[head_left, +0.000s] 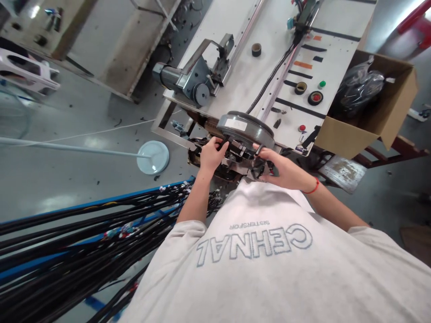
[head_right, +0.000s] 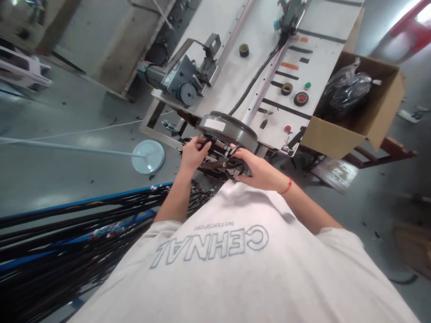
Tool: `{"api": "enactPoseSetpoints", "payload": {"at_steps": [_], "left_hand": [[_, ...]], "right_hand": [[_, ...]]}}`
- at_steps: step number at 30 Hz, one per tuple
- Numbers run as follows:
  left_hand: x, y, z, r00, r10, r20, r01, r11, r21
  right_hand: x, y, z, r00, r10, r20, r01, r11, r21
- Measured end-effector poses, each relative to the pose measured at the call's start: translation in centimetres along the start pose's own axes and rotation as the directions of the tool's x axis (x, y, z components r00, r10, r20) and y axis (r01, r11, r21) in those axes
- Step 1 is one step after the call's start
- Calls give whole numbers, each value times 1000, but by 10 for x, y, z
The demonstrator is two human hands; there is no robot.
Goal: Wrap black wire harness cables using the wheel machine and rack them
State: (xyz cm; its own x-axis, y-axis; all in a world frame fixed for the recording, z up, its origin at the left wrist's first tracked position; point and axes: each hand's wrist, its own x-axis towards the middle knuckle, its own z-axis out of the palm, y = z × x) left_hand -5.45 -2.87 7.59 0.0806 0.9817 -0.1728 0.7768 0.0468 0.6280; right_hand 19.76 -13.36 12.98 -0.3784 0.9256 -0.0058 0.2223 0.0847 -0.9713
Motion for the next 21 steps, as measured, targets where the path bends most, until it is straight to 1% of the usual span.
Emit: {"api": "enactPoseSetpoints", "payload": {"at_steps": [2,4,5,6,7,9,10,11,12,13,14,15,16,17,18,19,20,21], "left_hand": [[0,0,0,999,33,-6,-33,999,13],[2,-1,-1,998,60,-9,-59,998,27],[2,-1,-2,998,68,-10,-67,997,36],[3,0,-3,997,75,-11,-75,996,49],[3,1,-5,996,83,-9,-82,994,66],[3,4,-9,995,99,1,-99,990,105],[3,7,-10,994,108,11,-109,986,125],[3,9,-11,993,113,18,-115,982,148],[4,11,-11,994,112,18,-113,978,177],[5,12,-10,995,101,4,-100,972,214],[8,12,-8,996,82,-24,-74,964,255],[11,9,-6,996,59,-68,-37,954,297],[16,5,-5,992,31,-123,12,943,333],[20,-1,-3,986,-3,-169,65,931,360],[23,-9,-2,981,-39,-189,109,922,372],[26,-18,-2,983,-75,-166,133,920,368],[26,-26,-2,990,-104,-90,129,933,336],[24,-34,-1,992,-119,29,108,959,261]], "right_hand": [[2,9,17,997,69,41,-71,996,58],[8,24,36,984,151,99,-167,968,186],[13,32,44,971,190,146,-224,936,272],[18,40,52,950,226,215,-293,883,366],[25,47,59,917,252,310,-376,806,456],[41,58,72,811,247,530,-556,605,569],[50,62,77,760,226,610,-625,513,589],[59,65,81,730,213,650,-665,444,601],[67,68,85,731,230,643,-672,410,617],[73,70,88,751,278,599,-656,409,634],[77,71,89,775,342,531,-632,433,643],[78,71,89,792,397,464,-609,469,639],[76,69,87,803,427,416,-594,507,625],[70,65,83,813,428,395,-581,544,605],[61,60,77,825,401,398,-565,579,588],[50,54,69,841,355,408,-539,612,578],[37,47,60,860,310,405,-503,647,573],[24,41,49,884,276,378,-456,688,564]]}}
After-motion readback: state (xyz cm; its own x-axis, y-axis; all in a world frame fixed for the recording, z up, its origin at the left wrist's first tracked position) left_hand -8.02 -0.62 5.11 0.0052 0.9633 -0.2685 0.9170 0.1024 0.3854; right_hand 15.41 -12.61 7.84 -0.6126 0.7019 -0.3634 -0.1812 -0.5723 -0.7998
